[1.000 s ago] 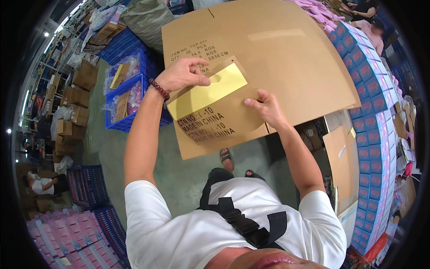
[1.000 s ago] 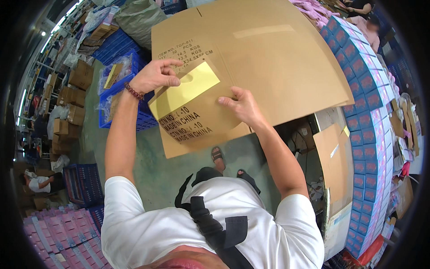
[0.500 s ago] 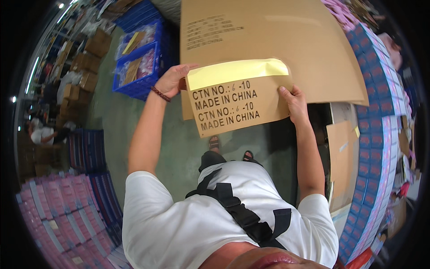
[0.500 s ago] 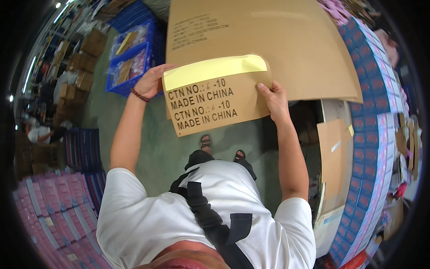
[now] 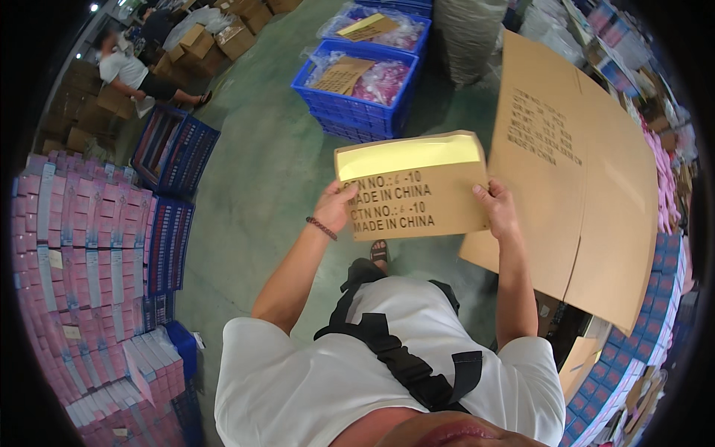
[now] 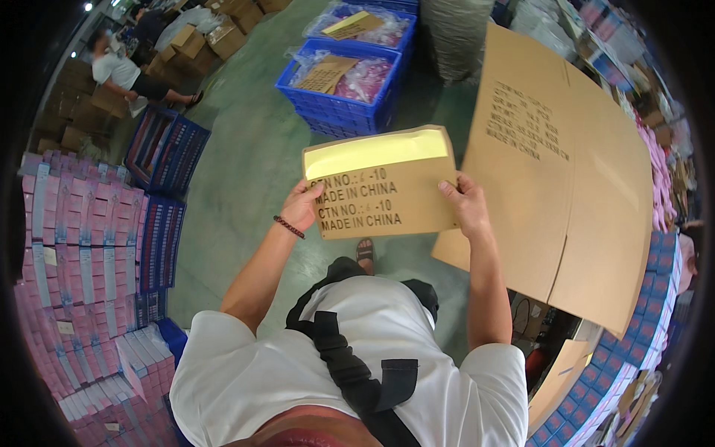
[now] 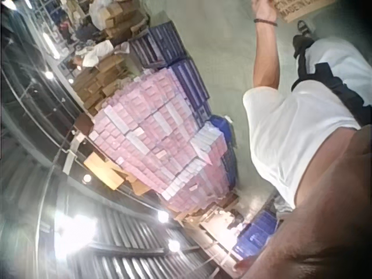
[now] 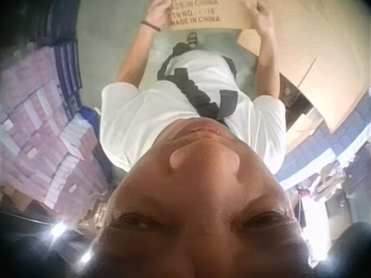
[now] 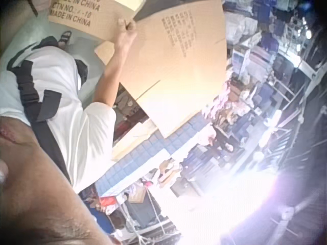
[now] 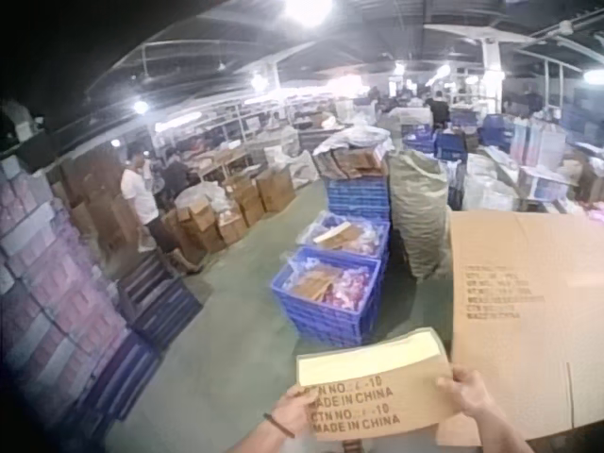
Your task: The person assembles a flat cardboard box by folding its flaps and securing them with yellow tape. They then use a tape dispenser to apply clear packing tape to seal the box. The person handles multiple boxes and stacks them.
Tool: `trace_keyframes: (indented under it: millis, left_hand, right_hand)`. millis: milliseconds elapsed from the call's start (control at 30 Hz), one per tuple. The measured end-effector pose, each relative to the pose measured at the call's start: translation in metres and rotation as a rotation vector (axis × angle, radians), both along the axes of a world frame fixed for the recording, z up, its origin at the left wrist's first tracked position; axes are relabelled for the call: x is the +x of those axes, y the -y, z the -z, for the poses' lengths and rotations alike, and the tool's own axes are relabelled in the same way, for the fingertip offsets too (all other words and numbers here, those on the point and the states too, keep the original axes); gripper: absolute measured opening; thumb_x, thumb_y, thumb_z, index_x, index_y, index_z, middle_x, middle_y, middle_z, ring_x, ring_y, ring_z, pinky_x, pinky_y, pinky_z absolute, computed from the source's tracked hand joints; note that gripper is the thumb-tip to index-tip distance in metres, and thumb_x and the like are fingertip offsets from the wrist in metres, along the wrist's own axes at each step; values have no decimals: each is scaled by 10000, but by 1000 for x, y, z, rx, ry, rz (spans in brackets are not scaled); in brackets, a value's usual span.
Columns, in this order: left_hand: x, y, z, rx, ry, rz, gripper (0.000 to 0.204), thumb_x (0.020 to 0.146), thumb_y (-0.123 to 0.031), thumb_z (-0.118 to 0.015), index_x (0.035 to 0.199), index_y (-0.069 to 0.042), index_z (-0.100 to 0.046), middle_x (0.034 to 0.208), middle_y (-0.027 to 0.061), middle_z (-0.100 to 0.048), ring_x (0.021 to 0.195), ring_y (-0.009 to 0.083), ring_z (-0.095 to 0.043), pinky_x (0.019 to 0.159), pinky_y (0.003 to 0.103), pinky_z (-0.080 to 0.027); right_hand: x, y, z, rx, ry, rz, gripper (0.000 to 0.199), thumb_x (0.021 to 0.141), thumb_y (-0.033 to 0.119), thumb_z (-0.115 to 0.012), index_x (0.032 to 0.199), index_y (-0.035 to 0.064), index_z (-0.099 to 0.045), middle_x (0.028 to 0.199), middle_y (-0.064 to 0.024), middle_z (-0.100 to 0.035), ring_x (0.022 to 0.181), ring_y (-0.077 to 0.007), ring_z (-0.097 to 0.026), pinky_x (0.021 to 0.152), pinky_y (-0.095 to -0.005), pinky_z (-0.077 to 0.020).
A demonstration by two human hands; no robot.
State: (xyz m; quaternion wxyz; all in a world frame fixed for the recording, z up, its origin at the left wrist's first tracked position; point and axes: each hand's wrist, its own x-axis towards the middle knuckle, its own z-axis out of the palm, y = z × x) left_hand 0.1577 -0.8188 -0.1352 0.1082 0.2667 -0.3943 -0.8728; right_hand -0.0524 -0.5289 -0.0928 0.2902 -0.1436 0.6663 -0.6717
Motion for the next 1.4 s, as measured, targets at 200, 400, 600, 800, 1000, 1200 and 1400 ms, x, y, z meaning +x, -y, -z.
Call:
trace_keyframes:
  millis: [200,400,600,800,1000,1200,1400]
  left_hand:
    - [28,85,42,206,75,-383,272,947,-41,-501,1219,-29,-500,1195,110,-584,1078,256,-582,906,422,-498]
    - [-11,117,71,234,56,-675,274,958,-51,-485,1231,-62,-496,1188,93,-593,1079,253,-586,931,434,-495]
    - [-72,211,57,121,103,-652,408,943,-134,-559,1320,-81,-413,1213,91,-582,1077,250,-584,889,417,-499]
    - [-108,319,82,-141,614,-379,648,880,-199,-640,1414,-36,-312,1191,135,-587,900,254,-652,715,354,-541]
    - [-36,339,125,-94,1013,-286,517,849,-169,-647,1309,-8,-475,984,124,-656,750,203,-671,583,291,-539]
    - [15,326,130,79,1267,-228,482,872,-158,-607,1306,1,-470,1029,146,-660,739,225,-674,575,315,-545]
    - [-7,346,132,5,1150,-59,445,897,-197,-593,1285,-4,-491,1037,138,-660,780,220,-678,609,312,-553]
  right_hand:
    - [25,137,36,-409,704,-161,388,938,304,-578,1224,51,-511,1092,-99,-635,973,-244,-627,826,-403,-539]
    - [71,263,87,117,683,-106,232,941,176,-574,1124,39,-533,873,-73,-629,660,-182,-631,551,-295,-535]
    - [-4,384,117,80,451,-138,168,954,148,-547,1049,9,-557,814,-65,-625,628,-133,-596,519,-273,-518]
    - [-139,539,189,125,512,-34,161,922,144,-576,1000,4,-591,813,-65,-627,607,-130,-585,482,-255,-500]
    - [-234,637,303,488,492,148,201,881,150,-607,927,-43,-642,759,-136,-656,564,-186,-635,418,-319,-506]
    - [-268,664,360,856,130,-19,273,859,239,-632,1011,14,-665,884,-189,-689,734,-282,-693,497,-382,-544]
    - [-275,664,357,982,62,-253,482,880,405,-526,1178,31,-588,1116,-218,-637,999,-368,-634,866,-422,-508]
